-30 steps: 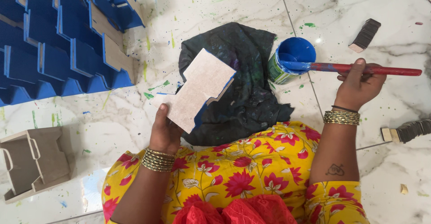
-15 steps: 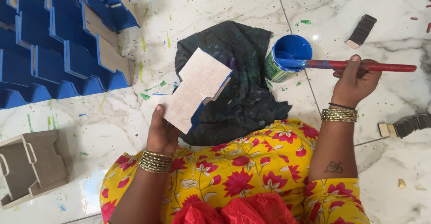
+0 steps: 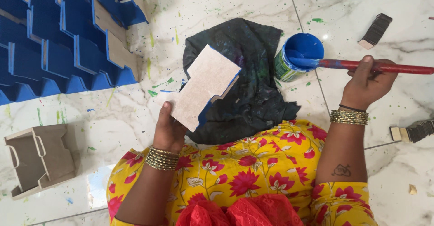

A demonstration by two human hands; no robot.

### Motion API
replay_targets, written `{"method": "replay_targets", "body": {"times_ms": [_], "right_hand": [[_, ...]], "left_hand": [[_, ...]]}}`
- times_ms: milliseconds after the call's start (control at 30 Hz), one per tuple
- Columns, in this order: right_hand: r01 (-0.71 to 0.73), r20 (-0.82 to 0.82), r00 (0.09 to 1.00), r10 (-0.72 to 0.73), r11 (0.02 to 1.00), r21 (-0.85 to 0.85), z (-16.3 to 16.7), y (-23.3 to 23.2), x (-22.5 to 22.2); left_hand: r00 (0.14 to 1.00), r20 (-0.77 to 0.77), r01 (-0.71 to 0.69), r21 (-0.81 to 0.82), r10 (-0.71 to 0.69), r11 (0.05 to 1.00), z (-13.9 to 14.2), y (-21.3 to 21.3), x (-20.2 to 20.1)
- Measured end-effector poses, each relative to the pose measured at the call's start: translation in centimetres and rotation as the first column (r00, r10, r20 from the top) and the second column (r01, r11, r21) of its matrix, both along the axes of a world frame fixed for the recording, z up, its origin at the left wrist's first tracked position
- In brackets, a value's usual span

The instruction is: The person sits on the floor and paints unfinished wooden organizer pieces blue using a long-handled paintbrush, dipping the brush into an open paint can and applying paint to the edges and surfaces of each piece, with several already painted blue pieces stacked nearby.

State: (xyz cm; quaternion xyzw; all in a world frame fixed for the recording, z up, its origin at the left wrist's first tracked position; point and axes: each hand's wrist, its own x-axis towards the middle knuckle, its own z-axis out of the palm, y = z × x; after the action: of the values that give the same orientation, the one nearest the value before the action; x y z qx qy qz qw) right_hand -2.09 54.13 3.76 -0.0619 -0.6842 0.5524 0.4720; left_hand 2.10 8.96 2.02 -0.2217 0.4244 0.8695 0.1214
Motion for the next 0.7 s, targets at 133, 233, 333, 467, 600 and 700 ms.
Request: {"method": "replay_targets", "body": {"times_ms": [133,233,333,467,600,700], "right_hand": [[-0.015,0.026,0.999,0.018,0.994,-0.111,0.3,0.1,0.0],[0.047,0.031,0.999,-0.045,0.996,-0.078,0.5,0.6,0.2],[0.107,0.029,0.994,-0.105,0.992,-0.063,0.5,1.1,0.3],[0.123,0.034,0.992,-0.119,0.981,-0.15,0.3,1.8,0.4],[-0.009,0.044,0.999,0.012,0.998,-0.061,0.1,3.0,1.3],[-0.125,0.125,0.985,0.119,0.991,0.046,-0.1,4.1,2.6]], "left_hand": [[1.0,0.006,0.0,-0.005,0.0,1.0,-0.1,0.0,-0.1],[1.0,0.007,-0.002,-0.012,0.002,1.0,-0.1,-0.1,-0.1],[1.0,0.001,-0.005,-0.012,0.005,1.0,0.0,-0.1,-0.1],[1.0,0.007,-0.01,-0.004,0.01,1.0,0.1,0.0,-0.2],[1.0,0.0,-0.014,-0.006,0.014,1.0,0.2,0.0,-0.2],[0.997,-0.079,0.0,0.04,0.003,0.999,0.3,-0.2,-0.2]]}}
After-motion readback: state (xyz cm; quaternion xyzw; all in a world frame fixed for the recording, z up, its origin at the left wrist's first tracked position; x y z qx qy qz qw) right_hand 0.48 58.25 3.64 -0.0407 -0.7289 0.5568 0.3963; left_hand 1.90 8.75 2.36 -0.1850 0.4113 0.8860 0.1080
